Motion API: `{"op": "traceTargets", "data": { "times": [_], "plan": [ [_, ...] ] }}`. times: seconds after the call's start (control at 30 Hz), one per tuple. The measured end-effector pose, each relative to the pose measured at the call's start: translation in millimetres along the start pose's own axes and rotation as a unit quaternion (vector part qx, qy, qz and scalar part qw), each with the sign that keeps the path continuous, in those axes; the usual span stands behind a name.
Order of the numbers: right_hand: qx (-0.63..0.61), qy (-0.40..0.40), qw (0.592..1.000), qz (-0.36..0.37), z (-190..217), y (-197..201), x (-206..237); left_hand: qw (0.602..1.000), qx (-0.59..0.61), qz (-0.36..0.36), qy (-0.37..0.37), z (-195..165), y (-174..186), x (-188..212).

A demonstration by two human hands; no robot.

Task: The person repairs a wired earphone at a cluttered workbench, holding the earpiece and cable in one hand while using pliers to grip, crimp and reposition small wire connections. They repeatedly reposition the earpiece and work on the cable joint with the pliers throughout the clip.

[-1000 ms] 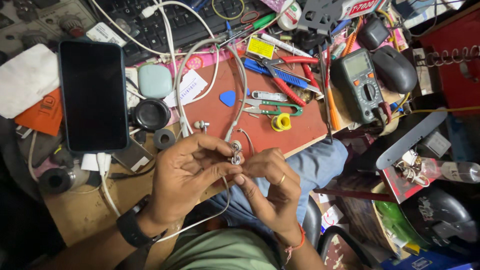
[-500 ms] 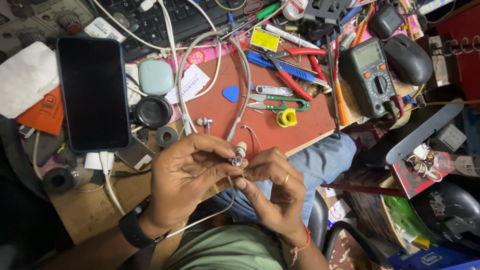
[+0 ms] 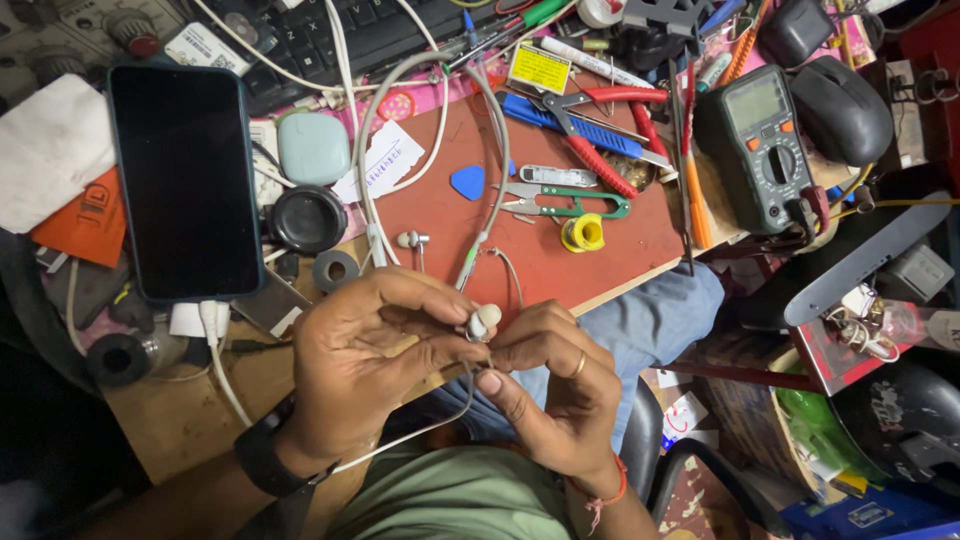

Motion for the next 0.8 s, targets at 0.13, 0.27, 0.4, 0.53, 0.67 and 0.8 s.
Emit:
{"op": "traceTargets", "data": {
  "times": [0.13, 0.27, 0.4, 0.53, 0.67, 0.8],
  "plan": [
    [-0.024, -0.016, 0.999, -0.016, -1.9, 1.9, -0.4, 0.997, -0.04, 0.026, -0.065, -5.3, -4.1, 1.4],
    [-0.011, -0.017, 0.999, -0.035, -0.7, 6.5, -0.3, 0.994, -0.051, 0.034, -0.087, -6.2, -6.1, 2.1],
    [-0.014, 0.001, 1.0, -0.026, 2.8, 7.0, -0.5, 0.996, -0.047, 0.039, -0.061, -3.1, -5.6, 1.9],
    [-0.013, -0.003, 1.0, -0.024, 0.0, 7.7, 1.1, 0.993, -0.071, 0.042, -0.08, -3.3, -6.0, 2.1],
    [-0.012, 0.007, 1.0, -0.013, -0.5, 6.6, 0.6, 0.995, -0.065, 0.031, -0.062, 0.9, -4.1, 2.0],
    [-0.043, -0.017, 0.998, -0.045, 0.0, 11.2, -6.4, 0.997, -0.06, 0.03, -0.047, 2.7, -5.1, -0.2]
  ]
}}
Point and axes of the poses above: each hand's wrist, its own x-axis away from the middle knuckle, its own y-axis out of the back of the hand, z = x × y, the point moved 9 cm from there along -x, towards the middle knuckle, and after that the axes turned 10 degrees about -z, right-handed, at the moved point
